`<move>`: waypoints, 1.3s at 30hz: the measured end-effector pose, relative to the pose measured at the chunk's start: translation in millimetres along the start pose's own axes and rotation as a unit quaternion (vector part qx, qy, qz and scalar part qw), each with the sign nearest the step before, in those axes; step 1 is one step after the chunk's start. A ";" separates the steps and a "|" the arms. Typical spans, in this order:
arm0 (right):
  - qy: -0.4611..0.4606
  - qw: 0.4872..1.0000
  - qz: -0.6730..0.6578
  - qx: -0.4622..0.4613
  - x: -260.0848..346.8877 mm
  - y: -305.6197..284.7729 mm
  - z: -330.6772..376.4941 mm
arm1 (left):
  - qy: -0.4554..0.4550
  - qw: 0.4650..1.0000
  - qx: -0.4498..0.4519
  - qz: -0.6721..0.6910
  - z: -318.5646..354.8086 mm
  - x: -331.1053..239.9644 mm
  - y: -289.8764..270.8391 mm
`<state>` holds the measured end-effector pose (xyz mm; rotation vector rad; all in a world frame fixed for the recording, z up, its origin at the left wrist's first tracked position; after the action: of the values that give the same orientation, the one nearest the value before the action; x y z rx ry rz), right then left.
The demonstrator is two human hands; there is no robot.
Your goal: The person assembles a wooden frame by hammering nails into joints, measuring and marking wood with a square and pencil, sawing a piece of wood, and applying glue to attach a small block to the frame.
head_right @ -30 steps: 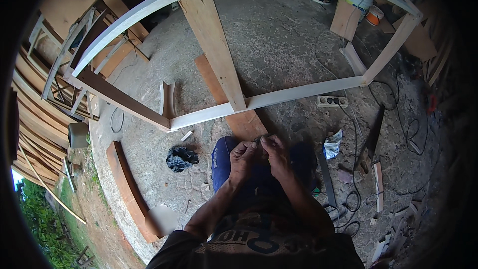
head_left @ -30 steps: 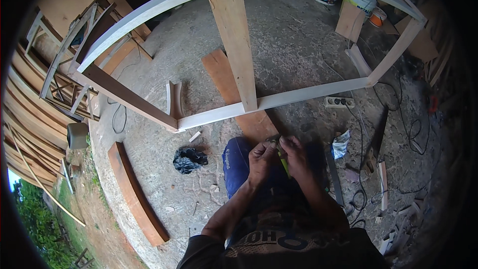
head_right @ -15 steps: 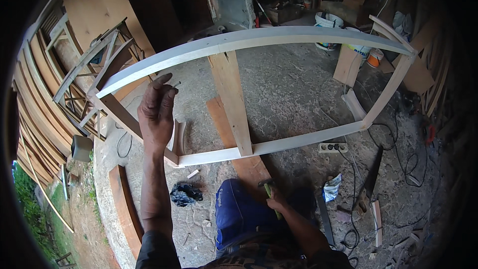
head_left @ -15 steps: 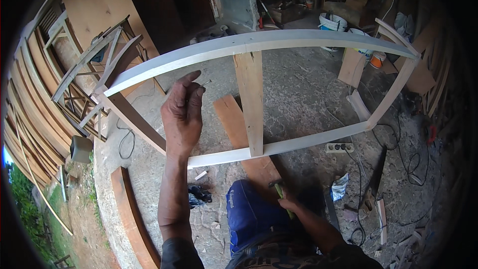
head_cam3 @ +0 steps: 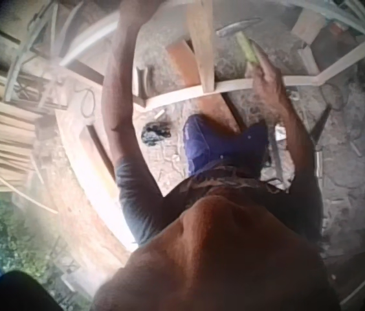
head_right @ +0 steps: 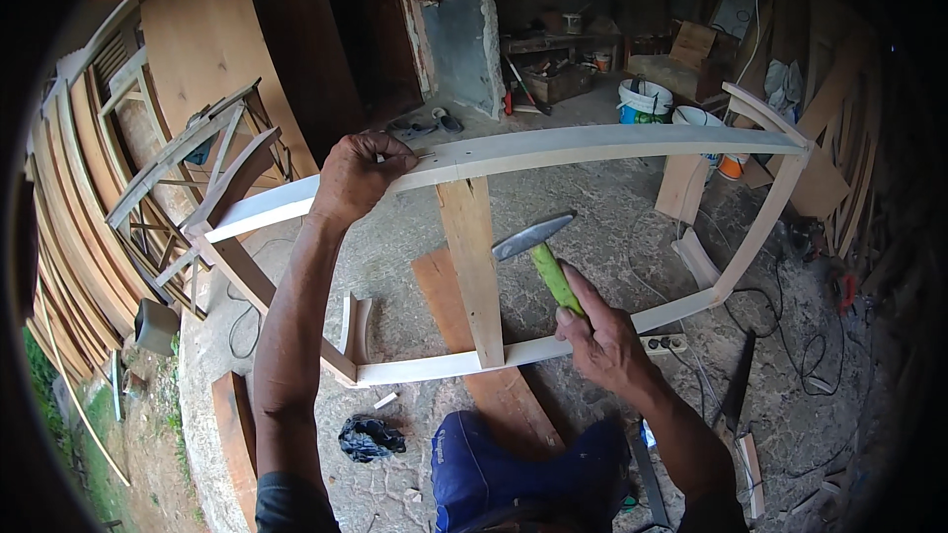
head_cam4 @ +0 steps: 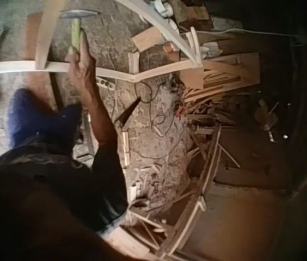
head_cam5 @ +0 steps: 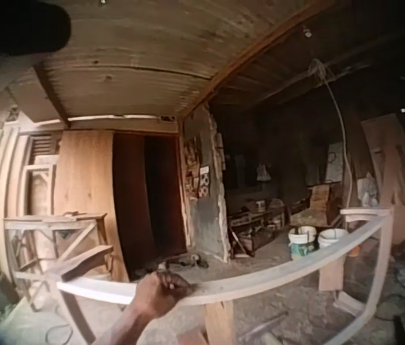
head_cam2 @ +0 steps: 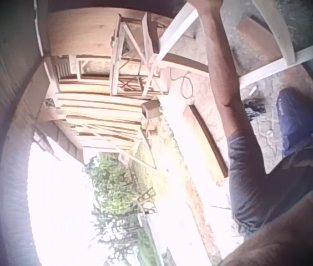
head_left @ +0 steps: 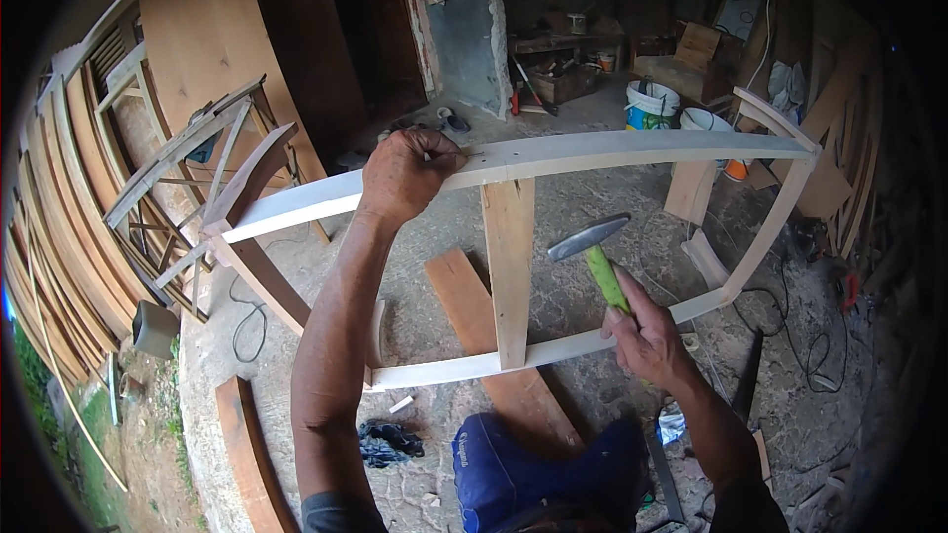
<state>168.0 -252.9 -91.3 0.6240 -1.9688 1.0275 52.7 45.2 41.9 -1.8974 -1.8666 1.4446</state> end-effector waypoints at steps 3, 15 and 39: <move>-0.045 0.992 0.116 -0.004 40.5 -28.9 -48.3 | -0.003 1.000 0.021 0.018 -4.0 4.4 0.7; -0.161 0.947 0.277 0.026 120.4 -26.7 -138.3 | -0.022 0.995 0.062 0.077 -8.4 4.9 3.1; -0.125 0.909 0.389 0.086 109.5 -20.8 -154.6 | -0.020 0.996 0.076 0.051 -7.1 -3.3 2.2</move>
<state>189.4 -141.2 61.6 0.0208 -2.4389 1.6739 59.8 45.7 46.1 -1.9308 -1.6455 1.6170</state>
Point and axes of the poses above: each hand's wrist, its own z-axis away from the middle knuckle, its own y-axis out of the palm, x = y × z, the point moved 9 cm from there along -z, towards the middle knuckle, and after that the axes turned 3 degrees about z, right-handed, at the moved point
